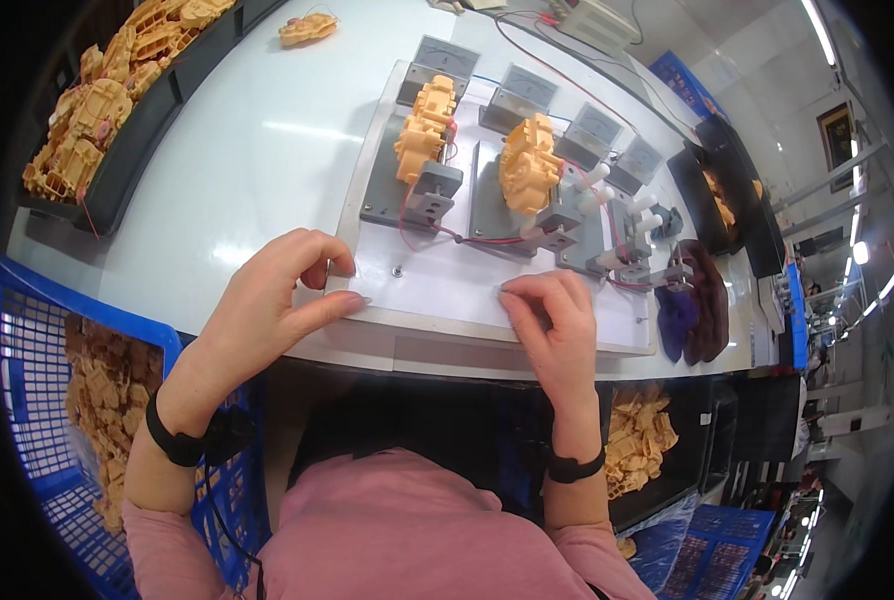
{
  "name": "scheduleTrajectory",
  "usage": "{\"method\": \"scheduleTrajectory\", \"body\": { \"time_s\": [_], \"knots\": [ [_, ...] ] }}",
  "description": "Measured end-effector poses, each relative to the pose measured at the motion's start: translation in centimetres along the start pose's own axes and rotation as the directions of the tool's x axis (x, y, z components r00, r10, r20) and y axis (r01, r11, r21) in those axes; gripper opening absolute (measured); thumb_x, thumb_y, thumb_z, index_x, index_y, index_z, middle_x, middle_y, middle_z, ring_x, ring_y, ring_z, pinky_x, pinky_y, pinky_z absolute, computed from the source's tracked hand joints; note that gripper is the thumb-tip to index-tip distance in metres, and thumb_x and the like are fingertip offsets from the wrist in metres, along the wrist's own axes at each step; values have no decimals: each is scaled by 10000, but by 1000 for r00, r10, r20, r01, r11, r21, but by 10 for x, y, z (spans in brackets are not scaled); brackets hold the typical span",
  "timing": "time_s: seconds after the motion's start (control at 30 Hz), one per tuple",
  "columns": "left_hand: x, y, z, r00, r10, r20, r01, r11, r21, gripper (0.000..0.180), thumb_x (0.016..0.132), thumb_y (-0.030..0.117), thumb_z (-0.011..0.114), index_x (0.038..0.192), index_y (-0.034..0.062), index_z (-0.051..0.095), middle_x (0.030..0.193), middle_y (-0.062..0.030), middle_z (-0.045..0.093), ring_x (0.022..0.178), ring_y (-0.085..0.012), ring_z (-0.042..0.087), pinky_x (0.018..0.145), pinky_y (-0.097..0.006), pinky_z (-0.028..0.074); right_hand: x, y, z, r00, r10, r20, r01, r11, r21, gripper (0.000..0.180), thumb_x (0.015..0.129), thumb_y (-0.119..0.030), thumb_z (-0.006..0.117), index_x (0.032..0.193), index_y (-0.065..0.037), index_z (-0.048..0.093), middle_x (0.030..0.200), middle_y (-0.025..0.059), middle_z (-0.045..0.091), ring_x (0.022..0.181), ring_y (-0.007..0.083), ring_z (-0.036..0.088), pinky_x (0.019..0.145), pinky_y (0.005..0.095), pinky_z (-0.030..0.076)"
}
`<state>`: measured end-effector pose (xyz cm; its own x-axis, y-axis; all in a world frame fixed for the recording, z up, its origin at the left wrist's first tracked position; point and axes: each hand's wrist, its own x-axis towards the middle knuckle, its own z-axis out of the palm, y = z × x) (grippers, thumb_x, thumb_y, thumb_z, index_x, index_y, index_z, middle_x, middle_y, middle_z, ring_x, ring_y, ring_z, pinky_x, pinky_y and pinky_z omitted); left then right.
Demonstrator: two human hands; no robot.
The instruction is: Assembling small yellow plastic components using a testing or assembly jig at a workstation.
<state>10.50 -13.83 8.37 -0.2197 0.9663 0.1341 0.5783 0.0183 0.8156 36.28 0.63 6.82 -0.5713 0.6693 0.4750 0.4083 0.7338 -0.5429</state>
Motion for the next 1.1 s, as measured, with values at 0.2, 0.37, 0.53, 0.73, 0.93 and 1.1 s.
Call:
{"method": "scheduleTrajectory", "body": {
  "time_s": [0.2,0.37,0.53,0.73,0.93,1.1],
  "knots": [
    [0,-1,1,1000,-2,2,2,1000,-21,258,827,181,747,992,51,598,904,-63,579,790,-184,519,729,-310,453,0,-1,0,994,-103,-20,101,992,-79,117,780,-92,765,858,-103,679,809,17,607,780,216,566,733,340,397],
    [-2,-1,0,1000,-14,3,14,999,-29,261,826,181,749,994,51,598,910,-62,582,791,-180,517,730,-307,453,-1,-3,1,992,-115,-43,111,990,-93,112,784,-92,760,864,-104,683,811,14,608,779,211,566,731,339,394],
    [0,-2,2,1000,-3,11,4,999,-37,259,826,175,748,998,48,602,919,-62,587,792,-177,515,731,-306,453,-2,-3,2,992,-106,-65,100,991,-89,107,788,-94,757,865,-107,685,813,12,611,789,211,573,740,340,400],
    [0,-1,3,999,-42,-35,41,999,-27,240,791,153,746,964,60,608,900,-17,575,795,-135,513,691,-266,394,-1,0,-1,988,-148,-45,141,981,-133,105,786,-87,760,867,-95,692,824,41,627,841,251,579,785,364,445],
    [-1,-16,5,997,-68,-32,67,996,-51,232,779,94,698,975,46,584,924,-10,582,797,-116,501,699,-256,377,-1,7,4,973,-202,-114,194,978,-78,104,810,-150,735,885,-123,667,840,19,595,836,226,591,782,363,418],
    [1,-23,6,997,-80,-22,80,997,11,232,797,96,687,991,48,569,919,-1,550,801,-110,475,702,-248,359,-5,10,4,970,-179,-161,166,982,-94,113,809,-165,738,884,-131,660,844,9,580,837,216,587,783,361,415]
  ]
}}
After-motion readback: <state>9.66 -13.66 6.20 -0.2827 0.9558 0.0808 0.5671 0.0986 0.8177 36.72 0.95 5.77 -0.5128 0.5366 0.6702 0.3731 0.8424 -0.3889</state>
